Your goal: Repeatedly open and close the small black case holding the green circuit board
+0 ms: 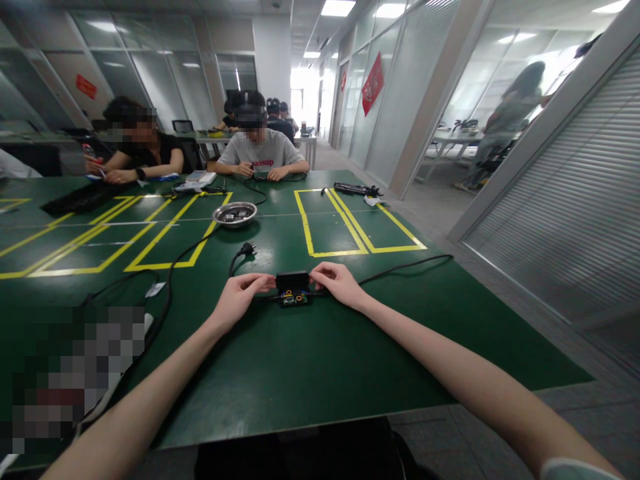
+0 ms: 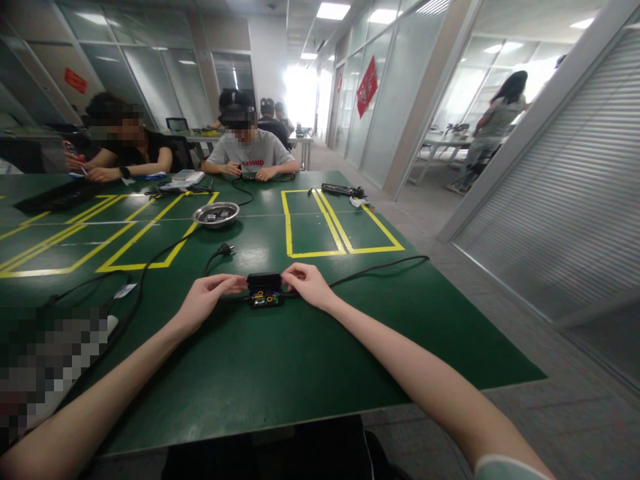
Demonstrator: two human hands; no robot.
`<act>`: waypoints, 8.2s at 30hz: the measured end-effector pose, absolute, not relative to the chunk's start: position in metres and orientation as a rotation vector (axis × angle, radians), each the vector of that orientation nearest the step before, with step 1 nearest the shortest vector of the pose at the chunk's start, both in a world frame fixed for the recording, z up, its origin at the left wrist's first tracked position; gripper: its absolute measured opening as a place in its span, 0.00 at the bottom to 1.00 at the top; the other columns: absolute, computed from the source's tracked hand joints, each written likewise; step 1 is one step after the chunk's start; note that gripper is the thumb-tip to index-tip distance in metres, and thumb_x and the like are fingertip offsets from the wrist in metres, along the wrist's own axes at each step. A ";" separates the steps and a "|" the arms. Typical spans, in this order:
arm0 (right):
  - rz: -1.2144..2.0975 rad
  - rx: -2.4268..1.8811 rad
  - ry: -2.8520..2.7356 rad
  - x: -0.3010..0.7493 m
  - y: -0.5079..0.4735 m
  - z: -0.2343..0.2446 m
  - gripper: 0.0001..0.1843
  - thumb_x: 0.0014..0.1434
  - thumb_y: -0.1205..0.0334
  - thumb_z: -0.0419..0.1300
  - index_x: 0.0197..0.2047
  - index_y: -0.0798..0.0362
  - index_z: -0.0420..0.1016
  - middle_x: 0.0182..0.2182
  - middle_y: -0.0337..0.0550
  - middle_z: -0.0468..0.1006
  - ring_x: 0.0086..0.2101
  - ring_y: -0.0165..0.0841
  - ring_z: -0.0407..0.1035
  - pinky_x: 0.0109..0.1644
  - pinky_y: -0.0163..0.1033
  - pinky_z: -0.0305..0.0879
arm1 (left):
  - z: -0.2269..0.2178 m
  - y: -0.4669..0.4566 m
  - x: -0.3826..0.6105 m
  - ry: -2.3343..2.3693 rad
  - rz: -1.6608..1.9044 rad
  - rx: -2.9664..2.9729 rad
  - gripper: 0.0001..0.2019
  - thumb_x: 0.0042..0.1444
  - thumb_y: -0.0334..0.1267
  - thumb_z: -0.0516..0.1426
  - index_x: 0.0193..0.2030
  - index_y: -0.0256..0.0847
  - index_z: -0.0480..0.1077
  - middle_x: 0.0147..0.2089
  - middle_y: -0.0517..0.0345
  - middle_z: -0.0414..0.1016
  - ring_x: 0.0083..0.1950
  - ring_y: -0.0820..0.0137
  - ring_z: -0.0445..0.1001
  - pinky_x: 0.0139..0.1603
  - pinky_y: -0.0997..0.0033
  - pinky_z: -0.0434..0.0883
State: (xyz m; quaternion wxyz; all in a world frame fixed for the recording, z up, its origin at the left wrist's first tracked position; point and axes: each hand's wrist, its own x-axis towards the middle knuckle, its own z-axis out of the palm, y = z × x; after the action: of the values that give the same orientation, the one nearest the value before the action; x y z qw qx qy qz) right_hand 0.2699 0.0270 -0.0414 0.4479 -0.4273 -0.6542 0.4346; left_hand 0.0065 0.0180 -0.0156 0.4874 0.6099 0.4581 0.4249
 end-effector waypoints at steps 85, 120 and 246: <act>-0.069 -1.190 -2.497 0.252 0.006 -0.030 0.20 0.71 0.47 0.57 0.53 0.55 0.76 0.41 0.53 0.81 0.42 0.42 0.73 0.46 0.43 0.63 | -0.011 0.023 0.022 1.024 0.506 2.811 0.22 0.73 0.48 0.47 0.63 0.40 0.72 0.43 0.48 0.80 0.44 0.60 0.76 0.50 0.62 0.72; 0.044 -0.905 -2.432 0.275 0.007 -0.023 0.16 0.67 0.57 0.63 0.54 0.55 0.77 0.41 0.50 0.84 0.40 0.40 0.78 0.44 0.41 0.72 | -0.013 0.013 0.025 0.994 0.935 2.800 0.12 0.63 0.46 0.64 0.46 0.41 0.75 0.41 0.53 0.80 0.43 0.61 0.77 0.47 0.62 0.71; -0.261 -1.963 -1.342 0.456 0.076 -0.044 0.26 0.52 0.51 0.67 0.50 0.56 0.84 0.41 0.51 0.77 0.37 0.43 0.73 0.41 0.44 0.70 | -0.018 0.000 0.032 0.862 0.471 2.705 0.16 0.66 0.45 0.60 0.58 0.45 0.77 0.64 0.49 0.75 0.66 0.56 0.71 0.67 0.50 0.66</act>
State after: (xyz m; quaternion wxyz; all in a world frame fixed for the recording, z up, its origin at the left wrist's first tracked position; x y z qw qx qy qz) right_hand 0.4562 0.0764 -0.0439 0.3660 -0.7636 -0.5222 -0.1013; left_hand 0.0316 -0.0005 -0.0182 0.1313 0.9318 0.2969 0.1624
